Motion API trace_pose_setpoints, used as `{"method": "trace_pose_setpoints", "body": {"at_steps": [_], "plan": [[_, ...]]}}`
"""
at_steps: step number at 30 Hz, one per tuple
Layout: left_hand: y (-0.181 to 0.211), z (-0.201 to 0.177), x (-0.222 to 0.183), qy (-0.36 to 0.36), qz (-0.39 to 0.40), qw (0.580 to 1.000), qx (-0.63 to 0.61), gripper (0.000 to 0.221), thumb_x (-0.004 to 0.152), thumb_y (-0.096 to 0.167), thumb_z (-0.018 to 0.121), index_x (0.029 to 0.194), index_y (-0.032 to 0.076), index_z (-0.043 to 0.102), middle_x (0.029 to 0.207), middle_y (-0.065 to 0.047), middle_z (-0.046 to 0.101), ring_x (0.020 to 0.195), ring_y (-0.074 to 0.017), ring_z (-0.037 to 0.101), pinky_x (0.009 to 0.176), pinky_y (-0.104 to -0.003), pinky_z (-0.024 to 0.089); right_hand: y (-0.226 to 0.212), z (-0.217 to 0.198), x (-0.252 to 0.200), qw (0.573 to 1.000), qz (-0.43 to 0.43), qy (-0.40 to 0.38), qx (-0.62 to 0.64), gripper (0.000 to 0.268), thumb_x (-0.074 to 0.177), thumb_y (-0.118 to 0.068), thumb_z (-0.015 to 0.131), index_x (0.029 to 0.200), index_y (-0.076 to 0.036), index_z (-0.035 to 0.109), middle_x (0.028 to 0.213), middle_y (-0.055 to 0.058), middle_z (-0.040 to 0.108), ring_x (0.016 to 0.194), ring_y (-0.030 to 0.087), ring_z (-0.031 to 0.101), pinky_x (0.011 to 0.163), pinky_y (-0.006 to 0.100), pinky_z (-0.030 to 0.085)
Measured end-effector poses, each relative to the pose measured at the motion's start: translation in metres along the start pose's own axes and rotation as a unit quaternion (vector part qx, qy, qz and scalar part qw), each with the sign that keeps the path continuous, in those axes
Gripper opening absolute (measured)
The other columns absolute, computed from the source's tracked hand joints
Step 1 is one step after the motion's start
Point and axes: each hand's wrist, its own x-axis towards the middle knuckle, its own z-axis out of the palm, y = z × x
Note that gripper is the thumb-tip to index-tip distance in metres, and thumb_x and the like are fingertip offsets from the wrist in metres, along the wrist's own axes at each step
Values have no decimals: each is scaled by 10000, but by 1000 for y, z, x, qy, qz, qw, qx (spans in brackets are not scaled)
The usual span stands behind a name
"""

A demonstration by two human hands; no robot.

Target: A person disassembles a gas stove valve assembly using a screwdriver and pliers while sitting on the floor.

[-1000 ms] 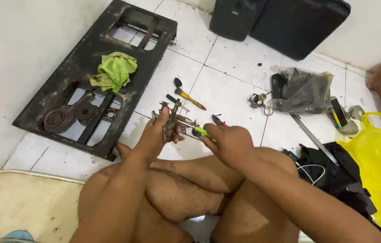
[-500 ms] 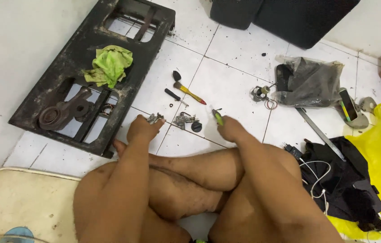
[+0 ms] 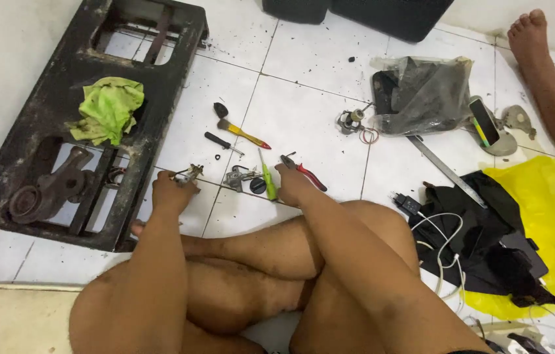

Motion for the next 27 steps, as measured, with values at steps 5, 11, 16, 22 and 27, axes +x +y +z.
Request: {"method": "trace_pose_setpoints", "body": {"at_steps": [5, 11, 16, 22, 27], "plan": [[29, -12, -31, 41, 0, 996, -74, 762, 875, 248, 716, 1526, 3, 404, 1490, -293, 421, 1407, -423, 455, 1136, -516, 418, -10, -14, -10, 996, -9, 50, 70, 536, 938, -184, 645, 1449, -55, 547, 1425, 301, 568, 1317, 460, 580, 1087, 549, 490], [60, -34, -64, 82, 16, 987, -138, 664, 922, 279, 721, 1462, -33, 492, 1487, -297, 482, 1405, -409, 470, 1173, -496, 398, -21, -41, -15, 981, -3, 118, 156, 435, 967, -200, 638, 1366, -28, 625, 1362, 259, 621, 1276, 406, 620, 1045, 526, 516], [65, -29, -74, 91, 58, 982, -156, 567, 916, 224, 738, 1392, -29, 561, 1419, -275, 540, 1312, -387, 562, 1067, -433, 505, -18, -40, -7, 978, -18, 111, 175, 449, 969, -267, 649, 1368, -61, 626, 1337, 229, 639, 1278, 382, 620, 1055, 523, 506], [85, -28, -85, 75, 103, 990, -62, 488, 927, 185, 723, 1338, -42, 589, 1352, -252, 558, 1289, -393, 577, 1053, -452, 528, -39, -47, -26, 987, -55, 29, 148, 435, 958, -278, 642, 1323, -42, 660, 1326, 232, 671, 1285, 415, 617, 1087, 543, 486], [85, -27, -85, 58, 104, 993, -18, 482, 930, 192, 712, 1341, -34, 598, 1348, -234, 554, 1282, -374, 584, 1044, -442, 527, -46, -56, -31, 988, -65, 5, 138, 449, 960, -332, 644, 1337, -87, 655, 1343, 197, 675, 1260, 380, 644, 1063, 510, 510]]}}
